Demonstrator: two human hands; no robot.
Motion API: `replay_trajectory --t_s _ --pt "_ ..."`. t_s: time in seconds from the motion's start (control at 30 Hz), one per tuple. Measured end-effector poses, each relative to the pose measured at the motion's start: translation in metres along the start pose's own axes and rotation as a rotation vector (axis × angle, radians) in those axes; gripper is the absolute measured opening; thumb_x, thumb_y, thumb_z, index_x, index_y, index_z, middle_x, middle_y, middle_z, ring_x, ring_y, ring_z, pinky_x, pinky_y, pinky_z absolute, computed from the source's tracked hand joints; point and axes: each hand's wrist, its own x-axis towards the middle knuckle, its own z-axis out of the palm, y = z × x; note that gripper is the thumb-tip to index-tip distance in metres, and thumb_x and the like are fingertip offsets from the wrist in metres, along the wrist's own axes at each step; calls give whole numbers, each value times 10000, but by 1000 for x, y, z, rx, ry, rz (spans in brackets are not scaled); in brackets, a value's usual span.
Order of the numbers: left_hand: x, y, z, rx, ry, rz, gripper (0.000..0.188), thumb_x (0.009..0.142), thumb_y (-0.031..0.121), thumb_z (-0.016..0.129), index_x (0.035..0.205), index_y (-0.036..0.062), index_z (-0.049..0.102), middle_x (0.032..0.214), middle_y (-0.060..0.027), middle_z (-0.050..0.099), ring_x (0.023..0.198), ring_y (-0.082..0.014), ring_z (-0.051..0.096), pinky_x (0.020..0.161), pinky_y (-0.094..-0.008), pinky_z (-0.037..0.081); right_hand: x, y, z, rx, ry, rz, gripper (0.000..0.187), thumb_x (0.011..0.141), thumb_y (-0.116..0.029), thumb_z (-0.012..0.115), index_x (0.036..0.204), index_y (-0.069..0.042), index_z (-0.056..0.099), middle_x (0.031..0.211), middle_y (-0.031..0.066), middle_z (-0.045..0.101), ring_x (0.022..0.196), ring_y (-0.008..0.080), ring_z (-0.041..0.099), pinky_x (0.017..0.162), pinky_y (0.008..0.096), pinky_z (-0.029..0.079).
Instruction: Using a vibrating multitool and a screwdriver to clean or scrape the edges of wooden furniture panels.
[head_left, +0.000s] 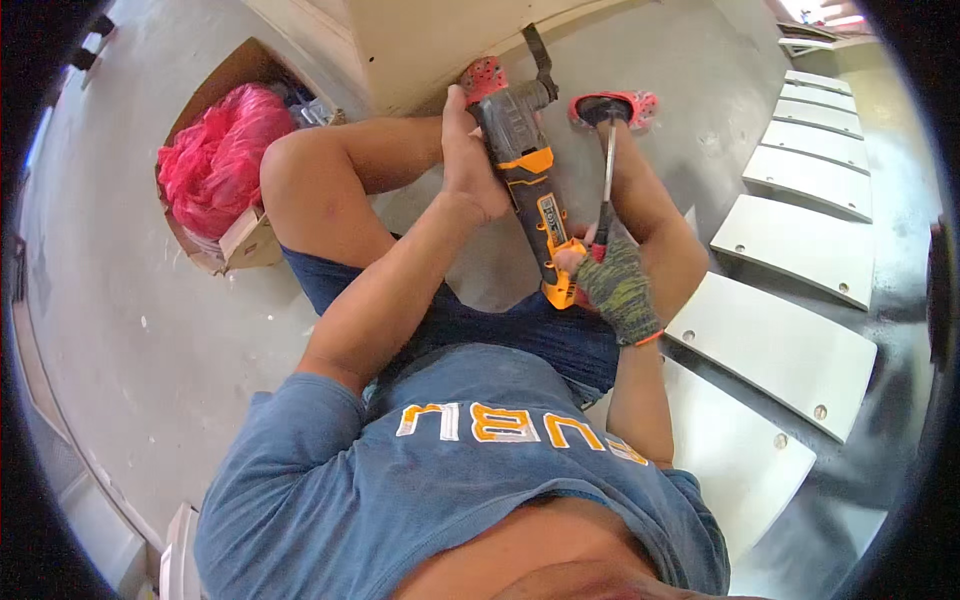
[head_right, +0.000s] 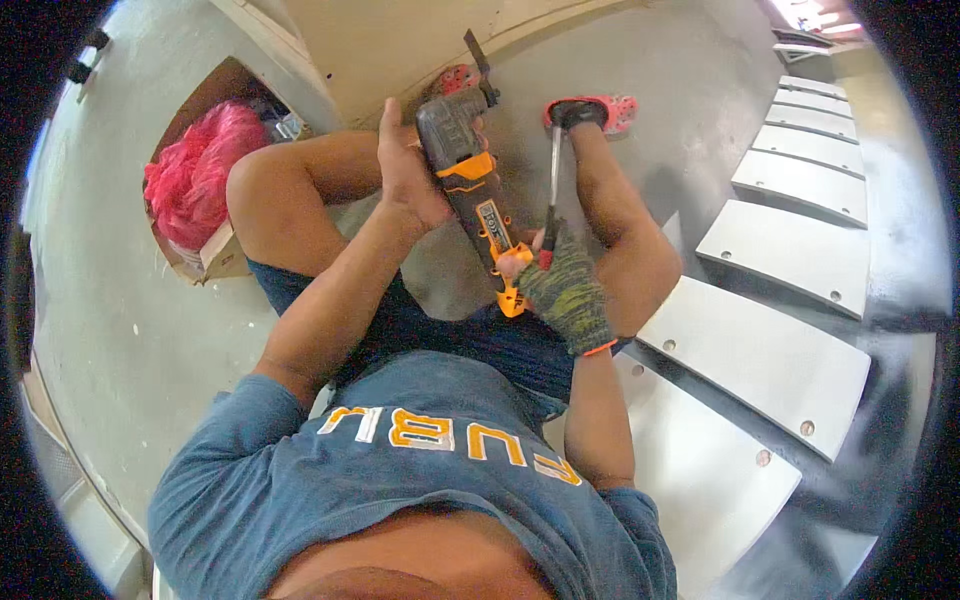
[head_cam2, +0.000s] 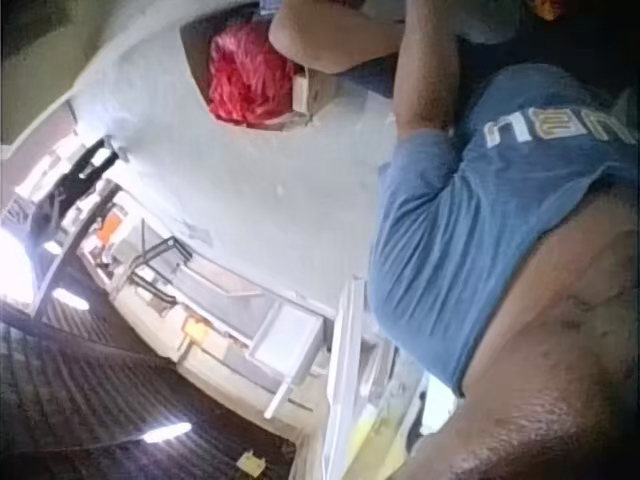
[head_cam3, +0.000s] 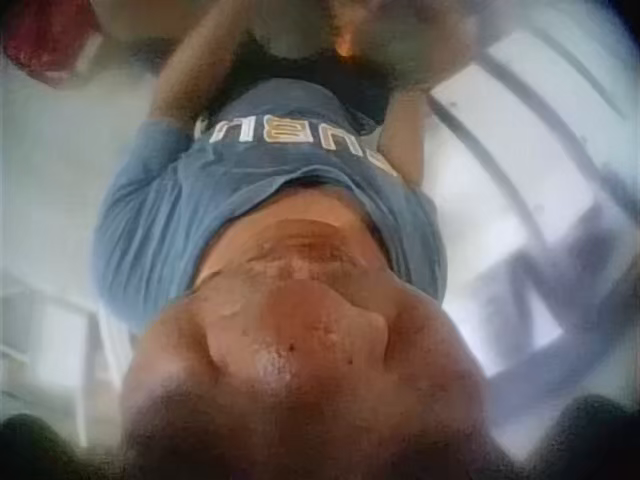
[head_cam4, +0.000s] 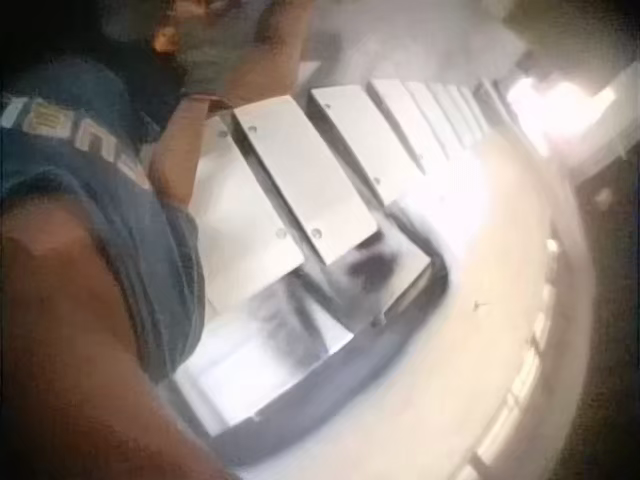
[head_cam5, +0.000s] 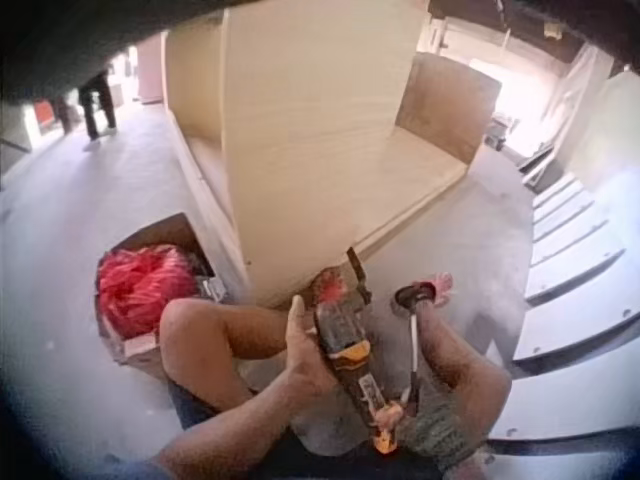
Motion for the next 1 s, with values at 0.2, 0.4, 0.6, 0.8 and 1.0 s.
replay_trajectory --t_s 0.2,0.4,0.6,0.8,1.0 --pt "6 -6 -11 -221 -59 84 873 859 758 352 1230 -11 532 972 -163 635 888 -303 618 811 -466 502 13 -45 7 -517 -93 230 472 778 -224 808 1061 -23 487 941 100 628 788 154 634 677 305 565" --pt "-10 3 -16 -367 -12 92 511 948 473 411 1149 37 588 1010 -144 636 979 -301 612 905 -475 482 27 -9 19 -19 180 460 329 803 -248 760 939 -37 547 805 84 614 754 210 635 678 390 508" --pt "-57 5 -46 -197 -27 -214 519 925 486 471 1229 85 594 1173 -161 629 1042 -315 615 955 -449 473 17 -15 -2 -252 247 -5 295 844 -181 702 1033 -48 519 813 79 599 762 217 631 719 376 506" --pt "-99 16 -36 -381 -351 -1051 675 867 316 517 1466 76 320 1298 -294 499 948 -437 631 849 -510 550 -14 -33 -25 -312 231 -27 333 854 -171 698 1114 -34 542 1034 99 709 952 204 659 801 372 516" --pt "-92 0 -33 -617 -452 -968 732 799 218 591 1443 24 302 1248 -285 515 946 -384 641 730 -410 608 -9 -83 -27 -236 425 -96 246 887 -141 673 1051 -44 518 974 84 671 861 171 634 746 303 520"
